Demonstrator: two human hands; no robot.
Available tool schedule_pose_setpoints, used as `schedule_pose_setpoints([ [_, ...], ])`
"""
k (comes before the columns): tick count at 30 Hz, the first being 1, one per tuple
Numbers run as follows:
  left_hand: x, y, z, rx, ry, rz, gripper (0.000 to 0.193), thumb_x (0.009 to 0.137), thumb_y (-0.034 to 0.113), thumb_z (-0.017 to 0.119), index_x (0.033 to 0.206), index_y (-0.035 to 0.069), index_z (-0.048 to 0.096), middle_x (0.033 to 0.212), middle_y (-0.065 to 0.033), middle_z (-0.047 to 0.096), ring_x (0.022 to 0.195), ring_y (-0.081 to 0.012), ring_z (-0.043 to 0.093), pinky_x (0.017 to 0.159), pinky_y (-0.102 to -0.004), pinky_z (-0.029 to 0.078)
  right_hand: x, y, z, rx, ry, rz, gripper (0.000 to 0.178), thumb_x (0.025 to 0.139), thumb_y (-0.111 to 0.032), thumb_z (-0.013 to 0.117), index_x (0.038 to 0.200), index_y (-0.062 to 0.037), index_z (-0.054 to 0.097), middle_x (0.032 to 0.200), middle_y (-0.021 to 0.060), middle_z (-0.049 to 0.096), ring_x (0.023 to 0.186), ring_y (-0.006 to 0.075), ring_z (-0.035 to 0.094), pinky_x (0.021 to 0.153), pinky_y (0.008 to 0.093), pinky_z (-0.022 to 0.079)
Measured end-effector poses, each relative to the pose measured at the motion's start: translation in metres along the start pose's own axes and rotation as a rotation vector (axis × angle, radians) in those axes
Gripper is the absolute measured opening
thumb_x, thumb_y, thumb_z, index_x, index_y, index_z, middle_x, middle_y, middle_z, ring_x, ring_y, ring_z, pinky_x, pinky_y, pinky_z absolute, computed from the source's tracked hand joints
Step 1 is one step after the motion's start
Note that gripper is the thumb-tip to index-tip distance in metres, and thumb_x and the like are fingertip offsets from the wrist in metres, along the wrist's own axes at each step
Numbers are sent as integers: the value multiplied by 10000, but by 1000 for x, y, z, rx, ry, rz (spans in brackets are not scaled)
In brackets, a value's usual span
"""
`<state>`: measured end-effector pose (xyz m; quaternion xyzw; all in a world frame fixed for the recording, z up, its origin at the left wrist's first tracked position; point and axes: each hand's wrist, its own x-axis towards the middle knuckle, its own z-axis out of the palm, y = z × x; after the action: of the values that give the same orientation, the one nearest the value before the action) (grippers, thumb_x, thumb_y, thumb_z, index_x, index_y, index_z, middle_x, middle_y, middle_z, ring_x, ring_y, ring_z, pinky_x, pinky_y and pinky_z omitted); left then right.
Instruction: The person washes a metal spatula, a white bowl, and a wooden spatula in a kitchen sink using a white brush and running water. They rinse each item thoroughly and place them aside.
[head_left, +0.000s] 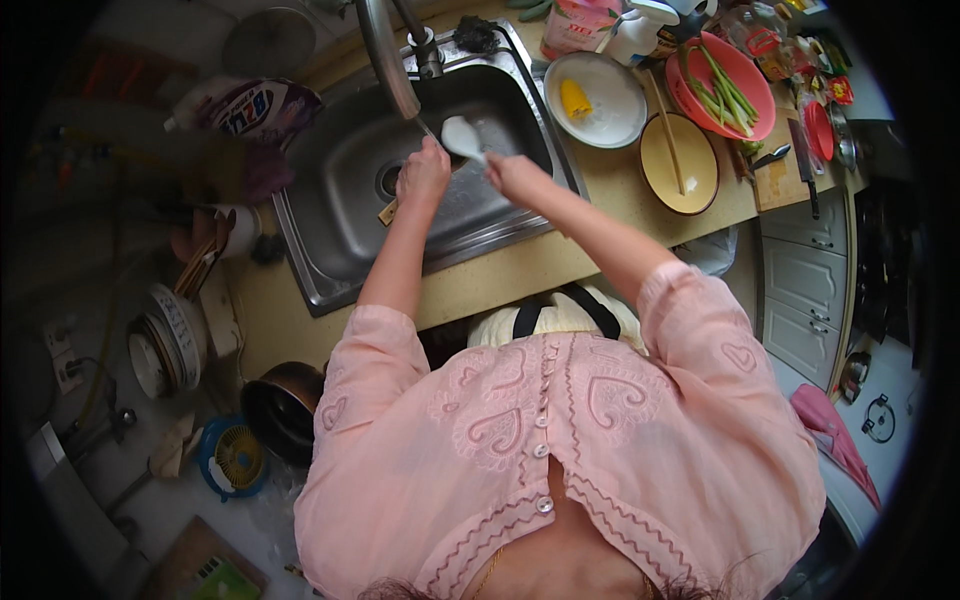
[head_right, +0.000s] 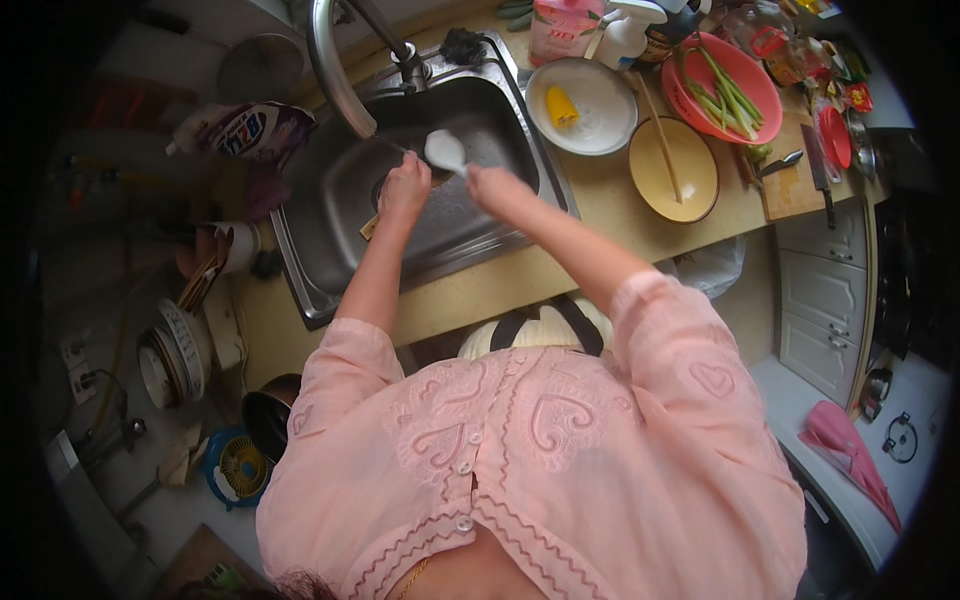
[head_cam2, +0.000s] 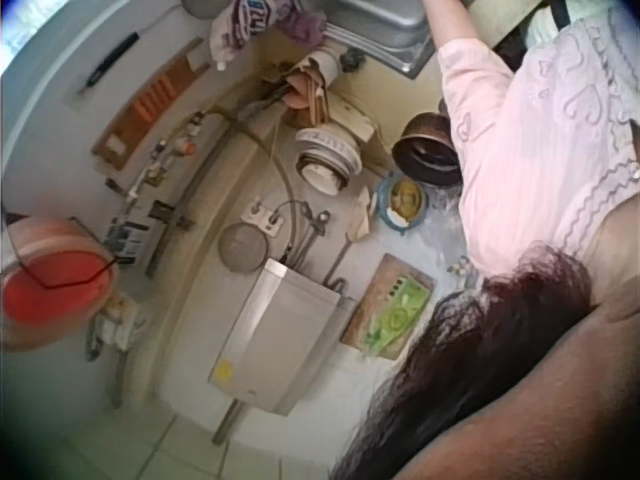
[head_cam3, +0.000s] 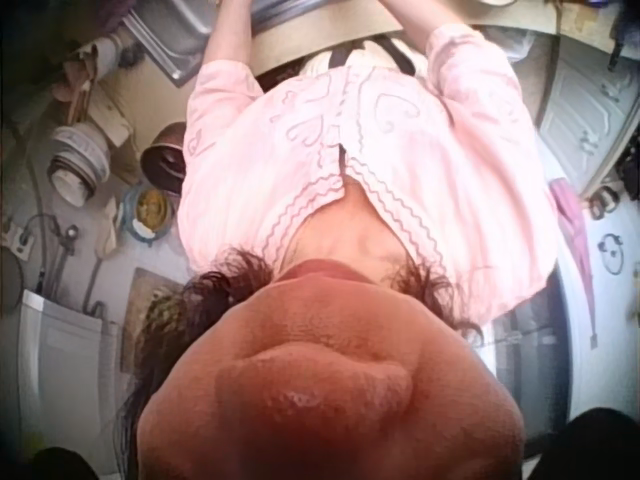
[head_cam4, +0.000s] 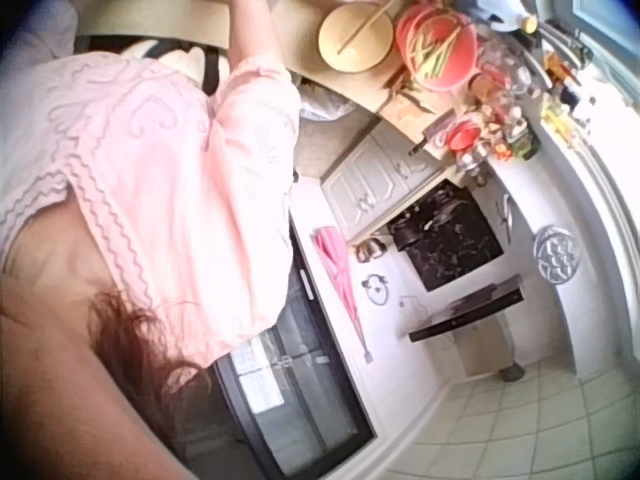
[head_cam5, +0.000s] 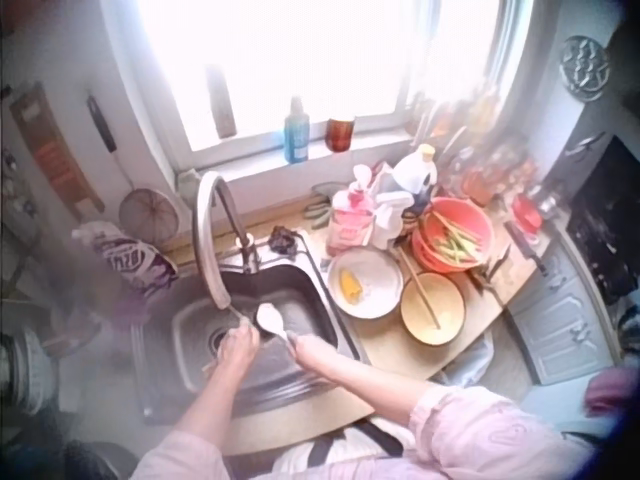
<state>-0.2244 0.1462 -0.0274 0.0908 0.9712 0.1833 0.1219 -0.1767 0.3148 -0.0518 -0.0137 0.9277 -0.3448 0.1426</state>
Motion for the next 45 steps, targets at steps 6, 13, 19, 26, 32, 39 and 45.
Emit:
schedule_pose_setpoints([
  [6,7,2,8,-91,-11,-106,293,845,161,380,1127,81,371,833,-286,592,854,-433,566,756,-500,438,-9,-12,4,4,-70,-109,225,852,-204,459,933,-14,549,802,217,604,776,390,580,694,464,459],
  [13,4,-2,17,-20,47,-50,267,858,163,379,1098,45,369,779,-274,603,773,-409,599,705,-479,477,1,6,4,13,-27,-24,218,846,-206,477,891,-8,556,820,224,603,806,388,577,714,457,461],
  [19,-4,-6,9,1,12,4,372,798,151,467,1132,64,330,755,-253,608,736,-418,598,684,-490,475,20,32,7,-32,-14,-1,208,834,-204,507,927,-25,558,764,218,595,735,396,570,647,451,456],
  [26,-12,-4,11,18,-57,22,372,785,143,461,1136,97,344,763,-273,600,761,-421,593,707,-505,458,14,30,8,-37,-48,15,247,837,-199,500,1019,-48,574,788,222,595,747,393,573,662,444,459],
  [32,-3,-11,16,-167,90,-84,349,800,127,418,1139,85,344,781,-286,592,767,-447,577,707,-523,442,-9,0,11,0,-28,-47,297,846,-196,491,1094,-35,522,747,228,588,704,394,573,630,458,450],
  [39,20,-8,30,-348,163,-277,284,851,183,363,1073,29,451,876,-262,600,840,-443,564,755,-484,439,-24,-8,13,47,3,-93,252,859,-193,479,1055,-43,532,698,220,578,662,390,569,605,450,446],
  [45,23,7,17,-546,22,-346,346,889,223,334,930,-44,550,711,-220,617,564,-337,619,603,-426,498,-18,-3,-8,106,-8,125,206,854,-187,468,950,-14,524,778,227,600,755,397,578,665,461,461],
])
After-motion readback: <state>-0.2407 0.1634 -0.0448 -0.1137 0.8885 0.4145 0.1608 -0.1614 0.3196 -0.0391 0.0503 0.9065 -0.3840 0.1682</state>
